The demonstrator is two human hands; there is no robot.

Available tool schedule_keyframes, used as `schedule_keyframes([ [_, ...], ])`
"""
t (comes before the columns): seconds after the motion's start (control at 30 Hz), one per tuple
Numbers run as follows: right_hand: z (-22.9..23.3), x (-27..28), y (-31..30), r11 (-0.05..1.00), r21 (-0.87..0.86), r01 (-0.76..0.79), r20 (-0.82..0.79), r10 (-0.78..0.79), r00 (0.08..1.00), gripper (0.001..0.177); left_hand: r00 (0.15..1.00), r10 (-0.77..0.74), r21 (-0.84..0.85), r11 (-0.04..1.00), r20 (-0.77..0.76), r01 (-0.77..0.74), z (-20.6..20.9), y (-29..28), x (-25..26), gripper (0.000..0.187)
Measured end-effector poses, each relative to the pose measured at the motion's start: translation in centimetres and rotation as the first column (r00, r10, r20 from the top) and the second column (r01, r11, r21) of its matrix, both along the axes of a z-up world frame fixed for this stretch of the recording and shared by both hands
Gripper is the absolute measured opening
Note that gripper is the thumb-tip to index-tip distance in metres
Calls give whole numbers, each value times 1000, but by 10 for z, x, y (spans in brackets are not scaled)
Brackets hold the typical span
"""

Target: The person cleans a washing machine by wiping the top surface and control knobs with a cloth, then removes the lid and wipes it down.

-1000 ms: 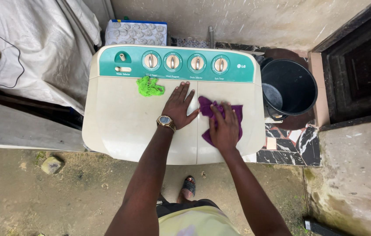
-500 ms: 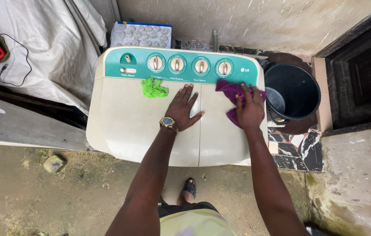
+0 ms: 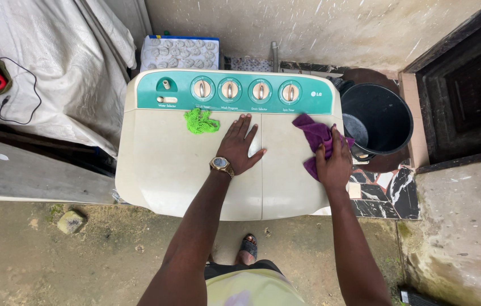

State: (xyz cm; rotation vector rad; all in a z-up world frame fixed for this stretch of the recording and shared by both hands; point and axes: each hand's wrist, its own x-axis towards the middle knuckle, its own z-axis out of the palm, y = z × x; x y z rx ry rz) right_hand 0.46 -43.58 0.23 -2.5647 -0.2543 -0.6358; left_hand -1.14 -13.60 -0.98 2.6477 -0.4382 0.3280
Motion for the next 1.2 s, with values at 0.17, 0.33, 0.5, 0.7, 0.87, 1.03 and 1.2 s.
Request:
schedule_keyframes([
  [0.17, -4, -34, 3, 996, -12, 86, -19, -87, 996, 61, 1000, -1, -13, 1000, 22, 2, -3, 0, 1, 80],
  [0.33, -28, -57, 2, 975, -99, 200, -50, -206, 977, 59, 999, -12, -32, 999, 41, 13, -4, 0, 1, 79],
  [0.5, -63, -78, 5, 960, -128, 250, 34, -247, 968, 55, 997, -16, -30, 999, 70, 18, -6, 1, 2, 79],
  [0.7, -78, -112, 37, 959, -128, 252, 113, -238, 965, 53, 997, -18, -13, 1000, 70, 19, -7, 0, 3, 77],
  [0.87, -67, -140, 81, 990, -22, 140, 100, -137, 985, 49, 997, -27, -12, 1000, 69, 28, -7, 1, 3, 75],
  [1.03, -27, -159, 117, 999, -16, 34, 43, -33, 999, 52, 997, -26, -6, 1000, 75, 26, -10, 1, 4, 72],
  [1.2, -12, -145, 126, 998, -37, 49, 28, -48, 998, 49, 995, -21, -38, 999, 97, 25, -14, 0, 4, 64],
])
